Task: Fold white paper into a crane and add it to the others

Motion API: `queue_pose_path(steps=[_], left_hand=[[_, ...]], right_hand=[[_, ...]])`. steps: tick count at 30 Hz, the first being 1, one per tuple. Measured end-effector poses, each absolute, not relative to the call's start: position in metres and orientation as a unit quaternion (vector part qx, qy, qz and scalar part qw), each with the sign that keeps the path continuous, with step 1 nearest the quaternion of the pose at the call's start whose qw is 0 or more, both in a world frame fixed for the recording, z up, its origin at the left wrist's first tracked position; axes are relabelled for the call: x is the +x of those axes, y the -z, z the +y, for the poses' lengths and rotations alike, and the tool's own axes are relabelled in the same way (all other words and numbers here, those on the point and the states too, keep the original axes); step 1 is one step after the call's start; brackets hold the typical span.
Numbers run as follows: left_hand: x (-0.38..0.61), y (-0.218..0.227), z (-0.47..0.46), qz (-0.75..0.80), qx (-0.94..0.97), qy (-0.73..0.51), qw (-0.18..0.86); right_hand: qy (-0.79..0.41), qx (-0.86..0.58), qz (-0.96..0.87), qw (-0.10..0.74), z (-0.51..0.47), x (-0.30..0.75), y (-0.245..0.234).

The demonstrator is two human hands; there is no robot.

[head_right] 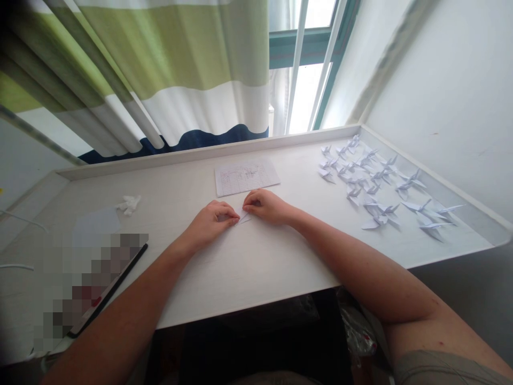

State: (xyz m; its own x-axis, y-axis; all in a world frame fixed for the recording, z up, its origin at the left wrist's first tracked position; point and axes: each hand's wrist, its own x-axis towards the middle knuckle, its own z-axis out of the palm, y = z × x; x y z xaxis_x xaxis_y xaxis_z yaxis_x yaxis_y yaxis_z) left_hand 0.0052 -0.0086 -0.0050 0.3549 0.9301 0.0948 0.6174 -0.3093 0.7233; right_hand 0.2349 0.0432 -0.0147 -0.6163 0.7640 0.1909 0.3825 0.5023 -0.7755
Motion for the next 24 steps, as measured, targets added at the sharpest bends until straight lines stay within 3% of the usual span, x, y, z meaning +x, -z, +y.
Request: queue_pose_path(steps=[24], left_hand=[[0.006,0.002,-0.011,0.546,0.727,-0.251,0.332]], right_hand=[[-0.343,-0.353,-0.826,0.276,0.042,0.231,0.021]])
